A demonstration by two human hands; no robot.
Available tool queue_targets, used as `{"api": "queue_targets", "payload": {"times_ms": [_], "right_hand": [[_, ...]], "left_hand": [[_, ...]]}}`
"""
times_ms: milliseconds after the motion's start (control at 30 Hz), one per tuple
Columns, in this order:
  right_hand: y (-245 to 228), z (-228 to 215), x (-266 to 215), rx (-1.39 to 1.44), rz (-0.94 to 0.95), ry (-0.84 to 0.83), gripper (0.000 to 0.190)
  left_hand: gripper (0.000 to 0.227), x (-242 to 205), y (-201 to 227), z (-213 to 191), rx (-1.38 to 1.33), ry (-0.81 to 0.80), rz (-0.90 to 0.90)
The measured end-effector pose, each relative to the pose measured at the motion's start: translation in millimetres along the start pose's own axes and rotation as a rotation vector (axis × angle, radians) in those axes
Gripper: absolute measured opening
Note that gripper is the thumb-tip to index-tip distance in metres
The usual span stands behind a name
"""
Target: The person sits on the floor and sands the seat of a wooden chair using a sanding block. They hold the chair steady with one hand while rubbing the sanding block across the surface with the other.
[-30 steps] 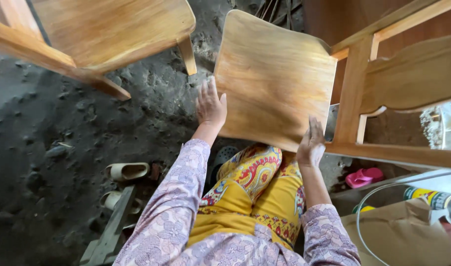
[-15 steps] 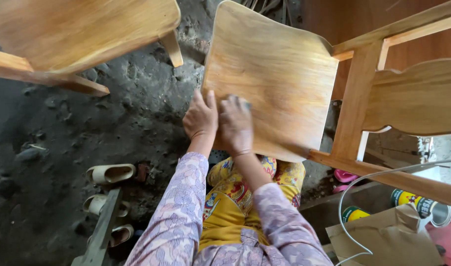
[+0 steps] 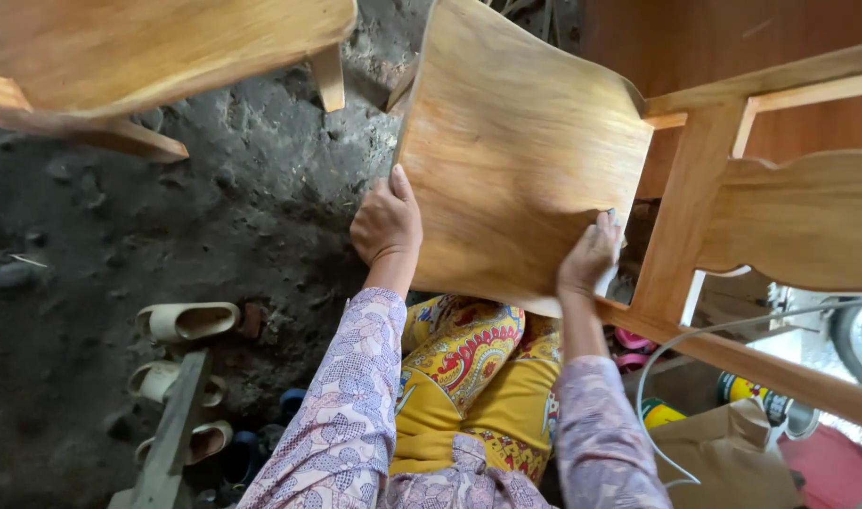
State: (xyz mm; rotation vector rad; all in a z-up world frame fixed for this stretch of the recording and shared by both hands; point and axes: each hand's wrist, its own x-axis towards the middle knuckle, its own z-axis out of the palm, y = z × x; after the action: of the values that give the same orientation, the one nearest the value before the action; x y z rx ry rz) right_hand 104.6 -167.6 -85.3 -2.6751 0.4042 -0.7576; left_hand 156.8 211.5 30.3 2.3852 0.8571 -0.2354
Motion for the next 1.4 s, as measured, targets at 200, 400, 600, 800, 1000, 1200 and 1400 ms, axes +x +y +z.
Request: {"api": "queue_targets", "payload": {"times_ms": [200,400,600,800,1000,1200,1400], "right_hand": [[-231,34,-22,0.028,-0.482,-0.281,0.035],[-252,38,0,0.348,-0.746,-0.383,0.063],[-48,25,36,0.191,-0.221,-0.168,0.039],[-63,14,31,0.053,-0.012,-0.024,0.037],[-264,72,2,0.009,-0.735,-0.097,0.036],[-271,52,40,0.574,-0.736,-0.284,0.045],[-97,31,75,0.337,-0.350,-0.153,0.037]], "left_hand": [[0.063,0,3,-7,0.009,-0.058,-0.035],[0.066,6,4,-2,-0.035,-0.050,-0.108],[0.059,1,8,-3,-0.036,-0.027,-0.045],[0.056,5,4,3,-0.031,0.024,-0.022],[0.065,7,6,-4,-0.023,-0.058,-0.050],[0.058,9,1,9,-0.088,0.122,-0.079],[0.048,5,4,13,-0.074,0.258,-0.015]]}}
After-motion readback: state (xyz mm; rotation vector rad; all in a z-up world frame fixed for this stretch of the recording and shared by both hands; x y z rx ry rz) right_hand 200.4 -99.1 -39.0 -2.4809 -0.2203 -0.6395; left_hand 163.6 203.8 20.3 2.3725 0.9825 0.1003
